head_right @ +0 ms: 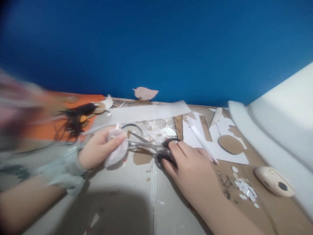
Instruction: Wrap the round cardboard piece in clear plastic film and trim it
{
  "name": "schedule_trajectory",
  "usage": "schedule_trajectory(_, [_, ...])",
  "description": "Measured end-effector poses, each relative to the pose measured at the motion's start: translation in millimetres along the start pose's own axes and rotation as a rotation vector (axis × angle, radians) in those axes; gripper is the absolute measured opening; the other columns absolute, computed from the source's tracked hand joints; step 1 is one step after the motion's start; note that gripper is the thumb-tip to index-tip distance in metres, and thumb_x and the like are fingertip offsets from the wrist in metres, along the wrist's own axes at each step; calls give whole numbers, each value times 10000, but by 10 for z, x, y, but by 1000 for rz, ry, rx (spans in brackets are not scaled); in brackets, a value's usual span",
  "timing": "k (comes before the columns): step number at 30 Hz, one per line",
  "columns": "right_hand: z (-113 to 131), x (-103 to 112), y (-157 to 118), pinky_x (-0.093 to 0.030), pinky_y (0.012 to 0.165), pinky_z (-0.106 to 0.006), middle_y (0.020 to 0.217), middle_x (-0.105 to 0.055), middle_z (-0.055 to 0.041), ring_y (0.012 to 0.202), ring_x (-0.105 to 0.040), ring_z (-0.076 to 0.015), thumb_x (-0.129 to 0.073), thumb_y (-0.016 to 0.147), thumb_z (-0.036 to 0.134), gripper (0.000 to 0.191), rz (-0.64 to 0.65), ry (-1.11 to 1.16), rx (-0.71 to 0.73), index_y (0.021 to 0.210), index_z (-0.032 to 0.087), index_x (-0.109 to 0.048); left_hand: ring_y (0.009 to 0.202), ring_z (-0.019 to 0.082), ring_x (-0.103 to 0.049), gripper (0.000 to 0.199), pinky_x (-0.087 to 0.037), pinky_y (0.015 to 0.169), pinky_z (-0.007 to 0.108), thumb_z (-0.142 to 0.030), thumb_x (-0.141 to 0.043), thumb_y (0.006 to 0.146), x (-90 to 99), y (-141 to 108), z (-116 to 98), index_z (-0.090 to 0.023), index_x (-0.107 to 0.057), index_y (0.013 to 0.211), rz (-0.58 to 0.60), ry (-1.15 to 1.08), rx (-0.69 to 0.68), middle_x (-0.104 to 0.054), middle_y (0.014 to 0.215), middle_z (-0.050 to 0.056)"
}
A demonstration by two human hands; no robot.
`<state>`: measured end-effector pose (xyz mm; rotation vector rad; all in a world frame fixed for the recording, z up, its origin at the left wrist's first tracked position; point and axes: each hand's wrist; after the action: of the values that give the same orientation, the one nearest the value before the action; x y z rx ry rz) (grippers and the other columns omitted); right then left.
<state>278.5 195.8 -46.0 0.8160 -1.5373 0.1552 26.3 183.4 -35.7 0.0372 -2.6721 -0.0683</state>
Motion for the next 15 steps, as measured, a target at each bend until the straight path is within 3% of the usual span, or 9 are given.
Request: schedule_trajectory(15, [7, -19, 11, -381, 667, -340, 893, -620, -52, 697, -569, -229, -484, 830, 324, 223, -24, 32, 7, 1009, 192, -500, 666, 139, -573, 199, -454, 669, 257, -362, -525, 831, -3, 3, -13, -183, -573, 761, 20, -6, -13, -621, 706, -8])
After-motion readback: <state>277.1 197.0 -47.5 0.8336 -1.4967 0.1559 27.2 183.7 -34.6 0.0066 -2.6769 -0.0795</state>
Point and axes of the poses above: each hand's wrist, its own y-axis towards the middle knuckle, its own x-axis out of the back of the hand, z = x × y
